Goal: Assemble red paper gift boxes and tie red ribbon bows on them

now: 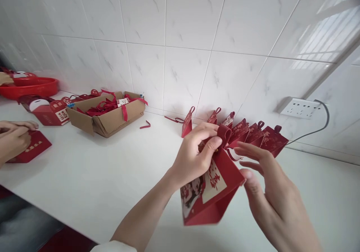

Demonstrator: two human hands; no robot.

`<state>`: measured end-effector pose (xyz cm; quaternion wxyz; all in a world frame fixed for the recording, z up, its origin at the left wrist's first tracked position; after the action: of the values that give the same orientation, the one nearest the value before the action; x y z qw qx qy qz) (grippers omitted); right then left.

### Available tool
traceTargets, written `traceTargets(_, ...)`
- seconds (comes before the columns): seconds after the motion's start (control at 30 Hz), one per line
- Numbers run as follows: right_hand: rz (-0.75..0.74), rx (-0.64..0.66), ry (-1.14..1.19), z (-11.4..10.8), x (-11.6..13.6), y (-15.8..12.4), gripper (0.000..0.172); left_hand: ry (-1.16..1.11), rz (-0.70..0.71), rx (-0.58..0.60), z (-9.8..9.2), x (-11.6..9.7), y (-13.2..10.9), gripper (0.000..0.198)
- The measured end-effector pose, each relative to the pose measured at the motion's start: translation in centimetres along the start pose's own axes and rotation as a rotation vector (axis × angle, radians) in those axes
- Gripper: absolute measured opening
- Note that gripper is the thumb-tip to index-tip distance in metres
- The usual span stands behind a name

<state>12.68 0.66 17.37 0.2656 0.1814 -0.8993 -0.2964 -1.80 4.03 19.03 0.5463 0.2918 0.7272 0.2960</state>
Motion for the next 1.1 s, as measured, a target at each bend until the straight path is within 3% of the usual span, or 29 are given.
traceTargets(0.13,-0.023,0.039,0.116,0.1,0.1,0.1,0.041,0.102,0.079,-0.132,-0.2,0.2,-0.7,0.013)
traceTargets(0.3,0.077,-0.035,0.173,0.2,-0.4,0.1,0.025,0.107,0.070,-0.086,-0.9,-0.5,-0.8,0.013)
traceTargets(0.5,-0.037,-0.087,0.416,0.0,1.0,-0.5,0.031,-0.165,-0.042,-0.003,-0.7,-0.2,-0.6,0.017)
traceTargets(0.67,-0.118,0.001,0.422,0.4,1.5,-0.5,0.026,-0.280,-0.121,0.103,-0.9,0.1,-0.6,0.018)
traceTargets(0.9,-0.041,0.162,0.547,1.5,1.2,-0.1,0.016,-0.303,-0.224,0.245,-1.5,0.3,-0.7,0.013)
traceTargets(1.1,0.049,0.331,0.670,2.7,1.2,-0.3,0.012,-0.353,-0.275,0.173,-2.2,0.2,-0.8,0.010)
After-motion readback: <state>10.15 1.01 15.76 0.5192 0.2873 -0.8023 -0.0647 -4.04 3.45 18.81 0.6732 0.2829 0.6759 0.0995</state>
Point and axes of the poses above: each hand's wrist, its own y-axis towards the middle knuckle, its own z-axis out of the palm, x = y × z, the point moved 7 cm from there along y, towards the middle knuckle, and after that the axes turned 6 degrees about -y, right-handed, at the moved point
